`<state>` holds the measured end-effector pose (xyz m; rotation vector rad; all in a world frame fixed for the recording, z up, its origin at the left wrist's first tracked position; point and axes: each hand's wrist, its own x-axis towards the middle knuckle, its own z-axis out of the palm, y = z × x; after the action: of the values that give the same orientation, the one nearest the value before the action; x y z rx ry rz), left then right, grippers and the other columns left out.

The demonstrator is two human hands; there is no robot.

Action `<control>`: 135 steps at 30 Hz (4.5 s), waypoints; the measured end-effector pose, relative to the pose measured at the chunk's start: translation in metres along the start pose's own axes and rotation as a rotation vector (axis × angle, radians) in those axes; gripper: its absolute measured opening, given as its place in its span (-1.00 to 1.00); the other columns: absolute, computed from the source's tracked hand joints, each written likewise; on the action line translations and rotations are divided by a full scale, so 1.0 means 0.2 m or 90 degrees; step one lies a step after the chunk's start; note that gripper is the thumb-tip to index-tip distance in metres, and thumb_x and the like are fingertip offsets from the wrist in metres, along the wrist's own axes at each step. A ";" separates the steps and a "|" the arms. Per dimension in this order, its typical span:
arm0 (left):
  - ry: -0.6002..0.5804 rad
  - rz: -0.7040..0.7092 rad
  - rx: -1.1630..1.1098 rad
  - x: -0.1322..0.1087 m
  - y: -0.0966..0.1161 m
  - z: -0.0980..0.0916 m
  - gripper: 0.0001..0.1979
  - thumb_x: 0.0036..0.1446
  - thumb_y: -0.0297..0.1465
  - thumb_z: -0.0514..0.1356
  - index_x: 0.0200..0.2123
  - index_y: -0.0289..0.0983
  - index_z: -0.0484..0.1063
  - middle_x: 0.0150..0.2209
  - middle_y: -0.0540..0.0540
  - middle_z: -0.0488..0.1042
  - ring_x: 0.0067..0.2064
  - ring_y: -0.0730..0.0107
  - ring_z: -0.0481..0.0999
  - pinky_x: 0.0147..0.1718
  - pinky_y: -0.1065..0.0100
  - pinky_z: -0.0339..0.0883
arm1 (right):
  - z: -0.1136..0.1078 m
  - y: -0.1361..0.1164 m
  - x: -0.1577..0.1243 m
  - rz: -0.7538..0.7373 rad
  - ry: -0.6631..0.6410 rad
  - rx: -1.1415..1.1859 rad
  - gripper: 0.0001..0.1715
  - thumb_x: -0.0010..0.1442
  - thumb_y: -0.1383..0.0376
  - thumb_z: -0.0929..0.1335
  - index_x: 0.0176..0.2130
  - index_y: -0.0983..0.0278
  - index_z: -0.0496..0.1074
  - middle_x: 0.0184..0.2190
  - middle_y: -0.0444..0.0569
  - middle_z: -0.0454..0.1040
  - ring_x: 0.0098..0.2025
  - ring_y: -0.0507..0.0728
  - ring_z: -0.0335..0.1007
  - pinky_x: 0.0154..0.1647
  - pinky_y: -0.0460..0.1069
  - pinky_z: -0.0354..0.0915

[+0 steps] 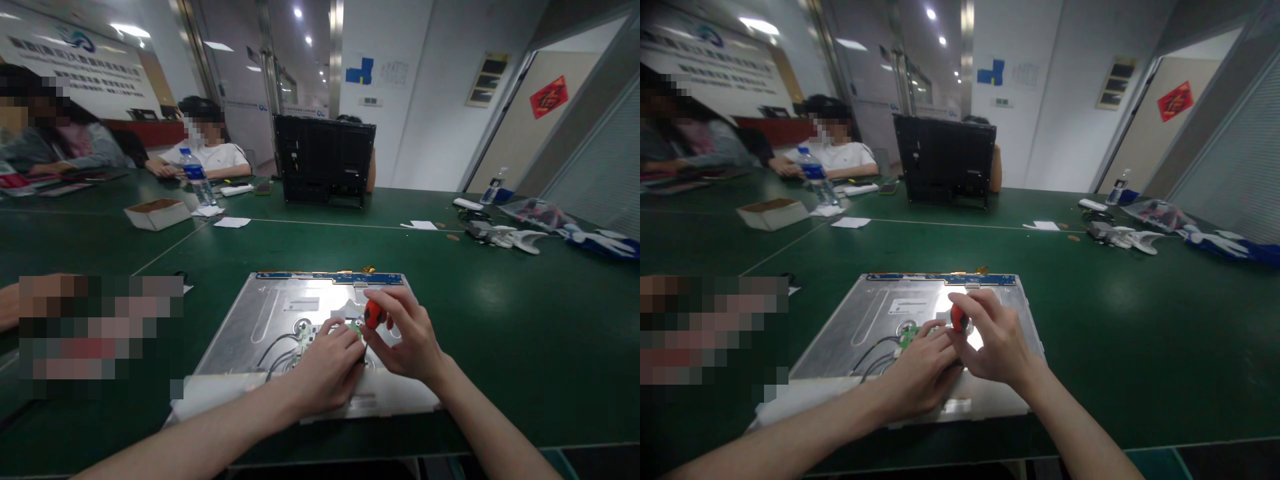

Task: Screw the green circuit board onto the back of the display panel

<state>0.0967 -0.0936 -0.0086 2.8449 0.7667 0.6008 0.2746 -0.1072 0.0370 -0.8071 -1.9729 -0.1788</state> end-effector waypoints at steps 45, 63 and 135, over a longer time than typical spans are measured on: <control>0.027 0.016 0.005 0.00 -0.01 0.01 -0.88 0.17 -0.46 0.05 -0.30 -0.26 0.38 -0.26 -0.13 0.50 -0.17 0.19 0.44 0.06 0.06 0.12 | -0.01 -0.01 0.01 -0.044 0.044 0.039 -0.48 0.16 0.38 0.31 0.12 0.24 0.25 -0.38 -0.07 0.45 -0.42 0.05 0.39 -0.44 -0.06 0.38; 0.017 0.007 0.001 -0.01 -0.01 0.00 -0.88 0.17 -0.47 0.08 -0.27 -0.25 0.41 -0.23 -0.13 0.51 -0.15 0.18 0.45 0.09 0.05 0.12 | 0.00 0.00 0.01 -0.041 0.043 -0.005 -0.50 0.22 0.26 0.36 0.13 0.23 0.25 -0.36 -0.06 0.45 -0.41 0.05 0.40 -0.47 -0.08 0.35; 0.033 0.013 0.017 0.00 -0.02 0.03 -0.91 0.15 -0.49 0.09 -0.29 -0.25 0.38 -0.25 -0.11 0.51 -0.16 0.19 0.44 0.06 0.07 0.16 | 0.01 -0.02 0.00 -0.031 0.016 -0.002 -0.42 0.15 0.39 0.28 0.17 0.32 0.18 -0.44 -0.16 0.45 -0.55 -0.01 0.29 -0.52 -0.11 0.27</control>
<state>0.0971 -0.0913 -0.0157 2.8757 0.7596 0.6754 0.2719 -0.1096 0.0366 -0.7550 -1.9699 -0.2197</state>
